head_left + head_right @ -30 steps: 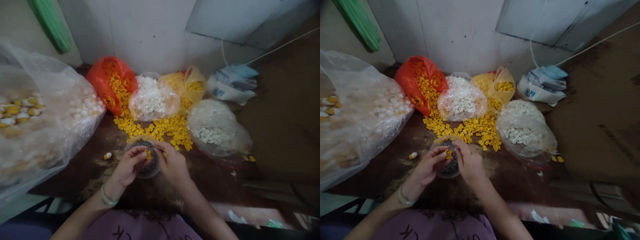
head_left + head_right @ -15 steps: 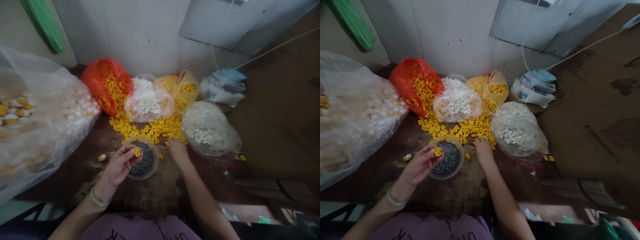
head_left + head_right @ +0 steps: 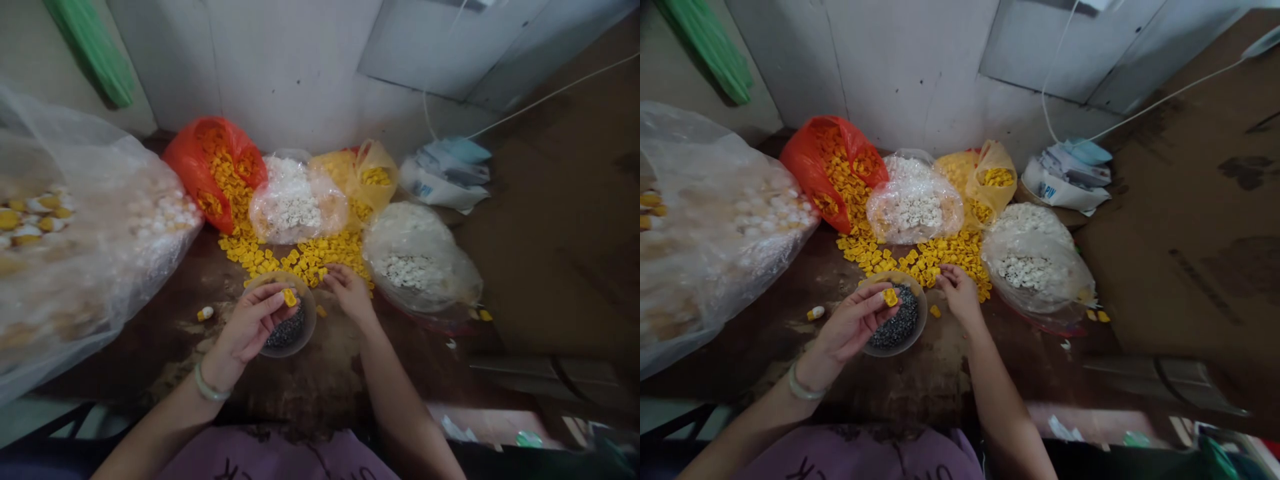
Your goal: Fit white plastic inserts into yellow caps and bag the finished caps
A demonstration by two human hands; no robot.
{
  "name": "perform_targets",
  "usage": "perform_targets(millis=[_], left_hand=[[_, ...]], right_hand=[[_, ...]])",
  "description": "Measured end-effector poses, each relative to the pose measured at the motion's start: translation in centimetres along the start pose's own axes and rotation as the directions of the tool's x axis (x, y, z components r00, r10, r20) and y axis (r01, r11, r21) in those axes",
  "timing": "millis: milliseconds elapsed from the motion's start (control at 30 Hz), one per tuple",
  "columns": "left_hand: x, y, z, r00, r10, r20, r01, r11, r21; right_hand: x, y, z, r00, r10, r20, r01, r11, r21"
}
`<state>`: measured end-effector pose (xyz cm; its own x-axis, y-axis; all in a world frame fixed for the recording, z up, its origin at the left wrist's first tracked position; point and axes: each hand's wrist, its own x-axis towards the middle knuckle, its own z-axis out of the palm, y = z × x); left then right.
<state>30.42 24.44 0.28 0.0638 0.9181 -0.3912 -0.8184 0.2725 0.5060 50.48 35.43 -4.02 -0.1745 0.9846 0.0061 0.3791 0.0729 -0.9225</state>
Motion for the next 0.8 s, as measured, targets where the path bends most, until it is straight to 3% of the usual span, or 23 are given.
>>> perform_targets(millis=[133,233,400,500,800], left_hand=[[0.3,-0.2,0.1,1.0,-0.005,-0.008,0.005,1.0,-0.013],[0.3,-0.3,0.2,1.0,0.008,-0.005,-0.008,1.0,0.001],[0.0,-0.1,0.9,0.998,0.068,-0.003,-0.068,0.998,0.016],[-0.3,0.0,1.3,0.992,0.124,-0.015,-0.123,0.991,0.046],[-0.7,-0.3,1.9,0.954,0.26,-0.148,-0.247,0.964,0.1]], right_hand=[[0.6,0.2,-0.7,0.995,0.033,-0.093,-0.034,0.999,-0.01],[0.5,-0.6,-1.0,0.995,0.066,-0.079,-0.064,0.998,0.029],[-1.8,-4.7,-0.5,0.979,0.065,0.191,-0.13,0.926,0.355],[-3.5,-7.2,0.2,0.957,0.024,0.29,-0.145,0.903,0.405],[-5.9,-9.1,2.8,0.98,-0.169,0.109,0.141,0.963,0.231]])
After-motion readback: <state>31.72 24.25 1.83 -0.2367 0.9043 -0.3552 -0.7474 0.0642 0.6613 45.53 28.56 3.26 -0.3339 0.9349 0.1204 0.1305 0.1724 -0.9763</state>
